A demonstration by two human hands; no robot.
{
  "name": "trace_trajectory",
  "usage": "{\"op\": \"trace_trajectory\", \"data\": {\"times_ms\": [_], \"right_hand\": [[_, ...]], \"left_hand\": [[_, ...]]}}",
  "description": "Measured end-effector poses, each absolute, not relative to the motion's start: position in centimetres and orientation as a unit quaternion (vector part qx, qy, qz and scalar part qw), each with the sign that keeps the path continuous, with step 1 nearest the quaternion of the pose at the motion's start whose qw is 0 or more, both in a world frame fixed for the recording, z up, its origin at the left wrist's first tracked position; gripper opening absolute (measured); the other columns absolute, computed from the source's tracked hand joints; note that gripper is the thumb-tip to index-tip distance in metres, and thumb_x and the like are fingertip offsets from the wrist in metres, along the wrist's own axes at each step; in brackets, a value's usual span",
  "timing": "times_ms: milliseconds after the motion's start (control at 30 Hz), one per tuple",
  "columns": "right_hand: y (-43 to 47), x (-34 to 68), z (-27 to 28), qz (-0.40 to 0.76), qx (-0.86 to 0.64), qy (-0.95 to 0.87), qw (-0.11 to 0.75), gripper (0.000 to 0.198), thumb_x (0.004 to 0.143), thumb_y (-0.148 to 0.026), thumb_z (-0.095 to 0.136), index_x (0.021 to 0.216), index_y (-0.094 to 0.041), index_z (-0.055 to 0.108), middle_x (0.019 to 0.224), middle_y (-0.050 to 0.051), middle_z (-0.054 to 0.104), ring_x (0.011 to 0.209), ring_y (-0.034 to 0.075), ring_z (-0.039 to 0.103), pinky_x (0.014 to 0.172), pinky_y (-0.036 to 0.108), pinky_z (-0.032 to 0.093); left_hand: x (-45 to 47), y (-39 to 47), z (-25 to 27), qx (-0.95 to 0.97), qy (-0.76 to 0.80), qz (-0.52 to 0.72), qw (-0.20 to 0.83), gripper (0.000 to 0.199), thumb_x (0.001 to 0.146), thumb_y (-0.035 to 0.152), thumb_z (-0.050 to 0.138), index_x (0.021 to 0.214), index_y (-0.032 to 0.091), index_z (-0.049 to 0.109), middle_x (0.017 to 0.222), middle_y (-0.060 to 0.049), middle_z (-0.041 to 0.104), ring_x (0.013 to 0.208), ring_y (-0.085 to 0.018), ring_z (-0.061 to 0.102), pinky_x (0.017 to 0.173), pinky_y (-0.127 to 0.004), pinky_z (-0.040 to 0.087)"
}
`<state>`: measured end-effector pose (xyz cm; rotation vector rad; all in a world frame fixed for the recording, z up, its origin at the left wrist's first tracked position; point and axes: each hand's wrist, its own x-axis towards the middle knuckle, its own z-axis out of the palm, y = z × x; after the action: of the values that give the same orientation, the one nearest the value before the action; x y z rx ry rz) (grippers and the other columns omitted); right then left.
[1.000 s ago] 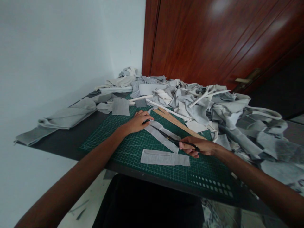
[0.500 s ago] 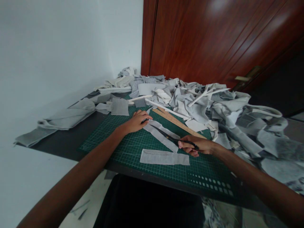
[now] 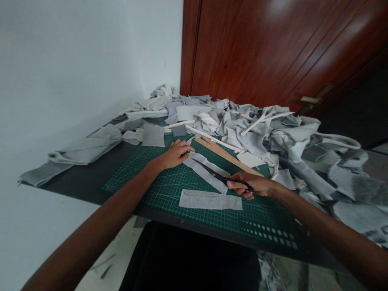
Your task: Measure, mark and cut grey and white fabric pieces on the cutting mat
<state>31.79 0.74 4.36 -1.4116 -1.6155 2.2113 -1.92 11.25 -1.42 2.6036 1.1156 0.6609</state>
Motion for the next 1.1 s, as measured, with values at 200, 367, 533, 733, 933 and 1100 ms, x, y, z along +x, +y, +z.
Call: {"op": "trace_trajectory", "data": {"times_ms": [200,367,533,733,933,1100], "right_hand": [[0.8,31.94,4.18,0.718,-0.45,-0.53,0.03,0.065,0.076,-0.068,0.085,0.073,-0.022,0.038,0.054,-0.013,0.037,0.038,0.0,0.031,0.035,0.014,0.024],[0.8,31.9,4.13,0.712,-0.458,-0.532,0.027,0.067,0.073,-0.07,0.086,0.073,-0.023,0.038,0.053,-0.014,0.036,0.038,0.001,0.03,0.035,0.015,0.024],[0.82,31.81,4.3,0.709,-0.456,-0.538,0.023,0.066,0.073,-0.07,0.086,0.075,-0.023,0.039,0.052,-0.015,0.034,0.038,0.001,0.029,0.035,0.015,0.024],[0.9,31.82,4.38,0.709,-0.455,-0.539,0.018,0.065,0.074,-0.071,0.085,0.077,-0.023,0.04,0.052,-0.015,0.034,0.037,0.001,0.03,0.035,0.016,0.025],[0.81,31.74,4.56,0.705,-0.461,-0.539,0.018,0.066,0.073,-0.07,0.086,0.076,-0.023,0.04,0.053,-0.015,0.035,0.038,0.001,0.029,0.035,0.015,0.024],[0.78,31.69,4.64,0.708,-0.462,-0.534,0.019,0.066,0.073,-0.07,0.086,0.077,-0.022,0.041,0.053,-0.015,0.035,0.038,0.0,0.028,0.035,0.015,0.023]], "left_hand": [[-1.93,11.27,-1.44,0.888,0.379,0.232,0.12,0.032,0.102,0.025,0.047,0.123,0.025,0.071,0.118,-0.008,0.065,0.114,-0.028,0.051,0.101,-0.044,0.037],[-1.95,11.47,-1.61,0.889,0.379,0.228,0.116,0.031,0.103,0.025,0.048,0.124,0.026,0.071,0.118,-0.008,0.065,0.113,-0.027,0.051,0.1,-0.043,0.037],[-1.95,11.62,-1.78,0.888,0.379,0.231,0.119,0.031,0.103,0.025,0.048,0.123,0.026,0.071,0.116,-0.007,0.064,0.113,-0.027,0.051,0.1,-0.043,0.037],[-1.96,11.56,-1.77,0.887,0.383,0.228,0.116,0.031,0.103,0.025,0.048,0.124,0.026,0.071,0.118,-0.008,0.065,0.114,-0.028,0.051,0.1,-0.043,0.037],[-1.95,11.54,-1.73,0.886,0.382,0.23,0.125,0.032,0.102,0.025,0.048,0.124,0.027,0.071,0.118,-0.007,0.064,0.116,-0.028,0.05,0.102,-0.044,0.037],[-2.0,11.66,-1.92,0.887,0.378,0.234,0.127,0.032,0.101,0.024,0.049,0.124,0.027,0.071,0.118,-0.008,0.064,0.115,-0.029,0.051,0.102,-0.045,0.037]]}}
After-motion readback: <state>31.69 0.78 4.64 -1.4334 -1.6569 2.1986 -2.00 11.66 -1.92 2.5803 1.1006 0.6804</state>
